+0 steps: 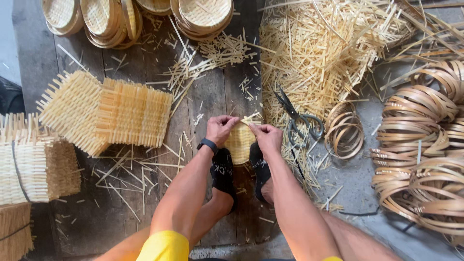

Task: The person sits on the floor assembling woven bamboo basket lids. They press a round woven bamboo mat into a wooden rim, trim the overhanging mat edge with scissors, tap the fitted piece, and stack the finished lids with a stack of completed ones nearby.

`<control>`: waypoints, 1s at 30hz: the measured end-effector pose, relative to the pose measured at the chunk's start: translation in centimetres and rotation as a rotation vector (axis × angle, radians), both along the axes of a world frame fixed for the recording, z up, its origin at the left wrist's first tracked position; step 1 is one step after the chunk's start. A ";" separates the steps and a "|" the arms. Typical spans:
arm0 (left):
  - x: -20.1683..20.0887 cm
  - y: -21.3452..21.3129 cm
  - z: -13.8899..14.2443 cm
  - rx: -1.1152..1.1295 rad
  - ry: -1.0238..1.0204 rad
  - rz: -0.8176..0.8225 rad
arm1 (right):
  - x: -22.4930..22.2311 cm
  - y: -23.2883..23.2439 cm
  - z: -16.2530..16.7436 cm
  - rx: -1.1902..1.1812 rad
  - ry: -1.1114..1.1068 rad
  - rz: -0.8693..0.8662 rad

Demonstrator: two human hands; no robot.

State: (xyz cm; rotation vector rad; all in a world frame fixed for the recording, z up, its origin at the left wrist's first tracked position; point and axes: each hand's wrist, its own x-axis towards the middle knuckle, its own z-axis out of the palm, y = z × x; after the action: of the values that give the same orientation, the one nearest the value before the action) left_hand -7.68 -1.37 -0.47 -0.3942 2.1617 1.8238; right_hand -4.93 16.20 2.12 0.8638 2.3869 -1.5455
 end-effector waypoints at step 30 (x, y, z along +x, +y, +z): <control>5.6 -0.3 -1.5 0.118 -0.428 0.470 | -3.6 -3.8 0.9 0.169 -0.134 0.508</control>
State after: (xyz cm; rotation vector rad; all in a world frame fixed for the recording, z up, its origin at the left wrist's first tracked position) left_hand -2.07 -1.67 -1.99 -1.2239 1.7553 1.8539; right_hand -8.57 12.39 3.00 0.3269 2.4094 -1.0712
